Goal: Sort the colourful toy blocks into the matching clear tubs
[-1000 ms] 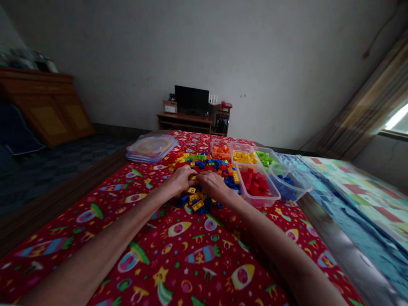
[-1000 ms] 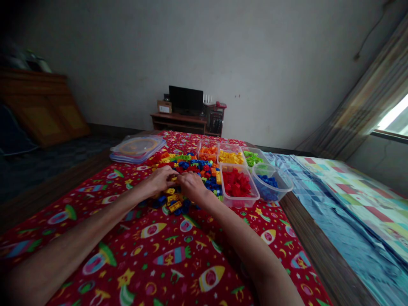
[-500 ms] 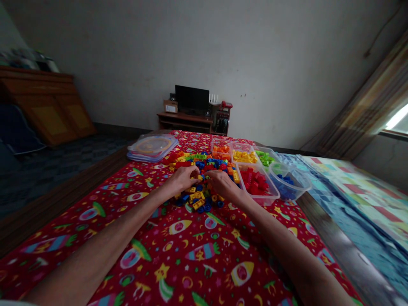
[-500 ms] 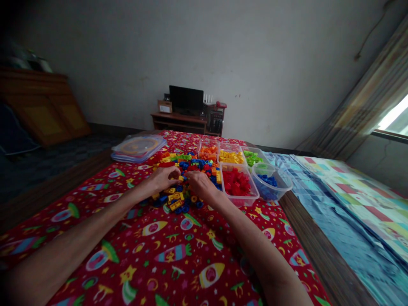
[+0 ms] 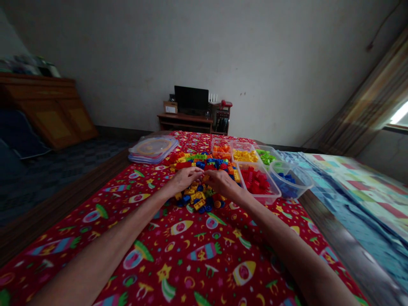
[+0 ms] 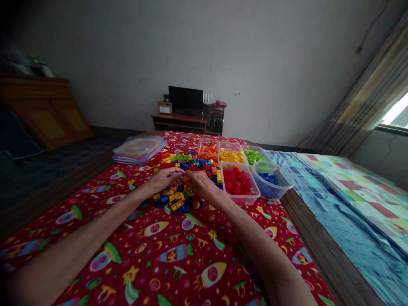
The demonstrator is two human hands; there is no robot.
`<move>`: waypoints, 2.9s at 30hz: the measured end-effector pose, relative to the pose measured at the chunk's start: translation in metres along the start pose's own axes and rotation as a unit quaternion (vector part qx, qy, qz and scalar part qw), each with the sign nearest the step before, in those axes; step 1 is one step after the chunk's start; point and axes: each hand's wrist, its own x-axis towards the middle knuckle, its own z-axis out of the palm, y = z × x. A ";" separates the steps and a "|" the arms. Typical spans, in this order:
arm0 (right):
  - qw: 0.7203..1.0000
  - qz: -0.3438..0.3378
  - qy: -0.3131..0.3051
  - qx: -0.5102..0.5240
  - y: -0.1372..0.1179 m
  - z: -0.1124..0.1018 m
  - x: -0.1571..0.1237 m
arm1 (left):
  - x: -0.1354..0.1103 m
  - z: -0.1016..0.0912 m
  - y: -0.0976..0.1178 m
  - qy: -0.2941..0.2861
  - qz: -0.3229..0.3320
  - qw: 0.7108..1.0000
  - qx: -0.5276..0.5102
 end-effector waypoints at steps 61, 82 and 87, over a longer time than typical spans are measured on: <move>0.994 0.011 -0.046 -0.094 -0.032 -0.016 0.011 | -0.012 -0.011 0.022 -0.096 -0.027 0.991 -0.094; 0.997 -0.016 -0.050 -0.060 -0.030 -0.019 0.009 | -0.009 -0.038 0.033 -0.105 -0.046 0.981 0.156; 0.999 -0.009 -0.044 -0.018 -0.034 -0.024 0.008 | -0.007 -0.030 0.023 -0.071 -0.089 0.992 -0.051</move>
